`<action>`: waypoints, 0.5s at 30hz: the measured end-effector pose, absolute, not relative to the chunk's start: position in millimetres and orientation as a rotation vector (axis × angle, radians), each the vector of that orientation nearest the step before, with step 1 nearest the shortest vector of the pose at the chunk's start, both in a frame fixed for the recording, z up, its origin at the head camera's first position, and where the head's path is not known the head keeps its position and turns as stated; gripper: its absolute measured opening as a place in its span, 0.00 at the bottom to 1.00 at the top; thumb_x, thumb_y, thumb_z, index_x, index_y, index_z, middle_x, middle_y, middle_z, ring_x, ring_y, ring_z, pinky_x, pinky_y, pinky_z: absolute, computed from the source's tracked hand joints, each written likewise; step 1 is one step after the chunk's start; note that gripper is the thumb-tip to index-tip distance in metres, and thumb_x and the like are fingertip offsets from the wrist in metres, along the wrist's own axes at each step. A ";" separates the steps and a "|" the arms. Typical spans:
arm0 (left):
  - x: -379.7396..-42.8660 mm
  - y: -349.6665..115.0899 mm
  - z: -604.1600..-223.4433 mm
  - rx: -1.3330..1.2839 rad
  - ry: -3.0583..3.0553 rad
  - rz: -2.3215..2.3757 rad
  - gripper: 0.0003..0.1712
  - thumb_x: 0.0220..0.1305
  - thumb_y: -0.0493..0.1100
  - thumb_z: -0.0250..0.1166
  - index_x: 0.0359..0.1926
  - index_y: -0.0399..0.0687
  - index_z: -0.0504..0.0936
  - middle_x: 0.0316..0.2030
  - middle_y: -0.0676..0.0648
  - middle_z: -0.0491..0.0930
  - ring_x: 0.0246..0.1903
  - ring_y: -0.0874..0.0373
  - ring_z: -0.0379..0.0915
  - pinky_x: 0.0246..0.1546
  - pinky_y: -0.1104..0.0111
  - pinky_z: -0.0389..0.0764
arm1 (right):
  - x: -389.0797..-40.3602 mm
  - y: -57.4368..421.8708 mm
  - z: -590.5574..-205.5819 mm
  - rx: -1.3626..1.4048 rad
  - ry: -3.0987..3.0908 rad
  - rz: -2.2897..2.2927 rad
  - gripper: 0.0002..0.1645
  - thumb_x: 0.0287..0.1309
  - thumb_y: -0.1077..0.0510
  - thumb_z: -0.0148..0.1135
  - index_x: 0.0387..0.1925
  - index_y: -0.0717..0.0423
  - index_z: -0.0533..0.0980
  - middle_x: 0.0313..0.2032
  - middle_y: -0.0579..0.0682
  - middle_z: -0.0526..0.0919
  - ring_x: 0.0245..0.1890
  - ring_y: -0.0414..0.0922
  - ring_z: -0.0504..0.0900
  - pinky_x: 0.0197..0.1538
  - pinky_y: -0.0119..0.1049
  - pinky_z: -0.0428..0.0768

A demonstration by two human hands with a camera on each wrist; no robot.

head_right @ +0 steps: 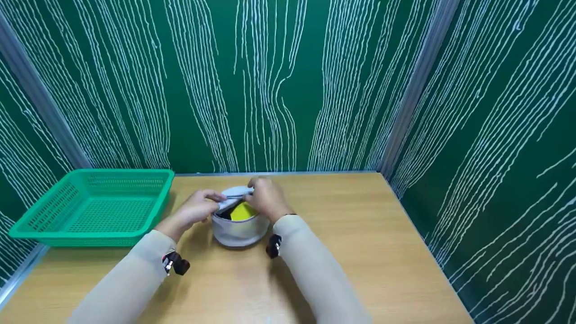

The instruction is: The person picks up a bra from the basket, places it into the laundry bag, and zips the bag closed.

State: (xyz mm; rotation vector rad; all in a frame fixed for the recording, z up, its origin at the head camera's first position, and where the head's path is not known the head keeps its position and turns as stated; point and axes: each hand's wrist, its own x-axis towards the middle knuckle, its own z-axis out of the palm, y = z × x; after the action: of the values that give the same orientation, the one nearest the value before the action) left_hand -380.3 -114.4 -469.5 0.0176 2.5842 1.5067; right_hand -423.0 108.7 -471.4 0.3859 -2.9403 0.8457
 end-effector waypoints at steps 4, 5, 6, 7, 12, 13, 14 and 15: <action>-379.7 -115.9 -472.5 0.015 2.539 1.549 0.14 0.72 0.37 0.68 0.53 0.38 0.94 0.48 0.42 0.88 0.18 0.65 0.63 0.20 0.74 0.65 | -424.2 105.4 -477.8 0.311 -2.987 0.803 0.21 0.75 0.54 0.77 0.64 0.55 0.88 0.64 0.55 0.92 0.61 0.53 0.89 0.71 0.49 0.88; -379.4 -116.2 -473.1 0.009 2.523 1.572 0.13 0.72 0.37 0.69 0.51 0.36 0.94 0.45 0.43 0.87 0.17 0.66 0.62 0.20 0.75 0.65 | -424.7 105.0 -479.0 0.298 -2.990 0.783 0.20 0.76 0.54 0.76 0.64 0.55 0.89 0.63 0.55 0.92 0.60 0.52 0.90 0.70 0.49 0.88; -379.0 -116.6 -474.0 0.002 2.503 1.595 0.13 0.71 0.37 0.69 0.50 0.35 0.94 0.41 0.44 0.87 0.16 0.67 0.62 0.19 0.75 0.64 | -425.2 104.5 -480.0 0.288 -2.991 0.761 0.18 0.77 0.54 0.74 0.63 0.54 0.89 0.63 0.54 0.93 0.59 0.51 0.90 0.70 0.49 0.88; -378.5 -116.9 -474.8 -0.008 2.487 1.609 0.12 0.70 0.37 0.69 0.48 0.34 0.94 0.38 0.45 0.86 0.15 0.67 0.61 0.18 0.75 0.64 | -425.5 104.3 -481.0 0.275 -2.992 0.748 0.17 0.78 0.54 0.73 0.62 0.53 0.90 0.62 0.53 0.93 0.57 0.51 0.90 0.69 0.49 0.89; -377.4 -118.6 -478.1 -0.036 2.497 1.571 0.10 0.69 0.40 0.70 0.41 0.38 0.94 0.34 0.50 0.83 0.20 0.63 0.66 0.21 0.71 0.70 | -427.5 104.7 -485.4 0.226 -2.980 0.803 0.13 0.83 0.54 0.67 0.58 0.52 0.91 0.57 0.52 0.95 0.51 0.48 0.89 0.62 0.46 0.91; -377.4 -118.9 -478.5 -0.039 2.510 1.553 0.09 0.70 0.41 0.70 0.41 0.40 0.94 0.35 0.50 0.83 0.22 0.62 0.68 0.22 0.70 0.72 | -427.8 105.2 -486.1 0.204 -2.972 0.865 0.13 0.83 0.54 0.66 0.57 0.53 0.91 0.56 0.52 0.94 0.50 0.48 0.89 0.60 0.45 0.91; -377.4 -119.3 -479.0 -0.041 2.518 1.539 0.09 0.70 0.41 0.70 0.41 0.41 0.94 0.36 0.49 0.83 0.25 0.61 0.70 0.24 0.70 0.74 | -428.4 105.8 -486.8 0.184 -2.958 0.935 0.14 0.84 0.55 0.65 0.57 0.54 0.91 0.55 0.53 0.94 0.49 0.49 0.89 0.58 0.45 0.92; -377.6 -119.7 -479.5 -0.046 2.521 1.530 0.09 0.70 0.42 0.70 0.40 0.42 0.93 0.37 0.49 0.82 0.27 0.60 0.72 0.25 0.69 0.75 | -429.1 106.5 -487.4 0.160 -2.941 1.010 0.14 0.85 0.55 0.63 0.57 0.55 0.90 0.55 0.54 0.94 0.48 0.49 0.88 0.56 0.44 0.92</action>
State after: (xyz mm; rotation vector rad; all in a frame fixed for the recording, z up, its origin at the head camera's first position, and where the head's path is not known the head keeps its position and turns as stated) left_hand -377.6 -119.7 -479.5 -0.0456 2.5208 1.5296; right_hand -429.1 106.5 -487.4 0.1598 -2.9408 1.0101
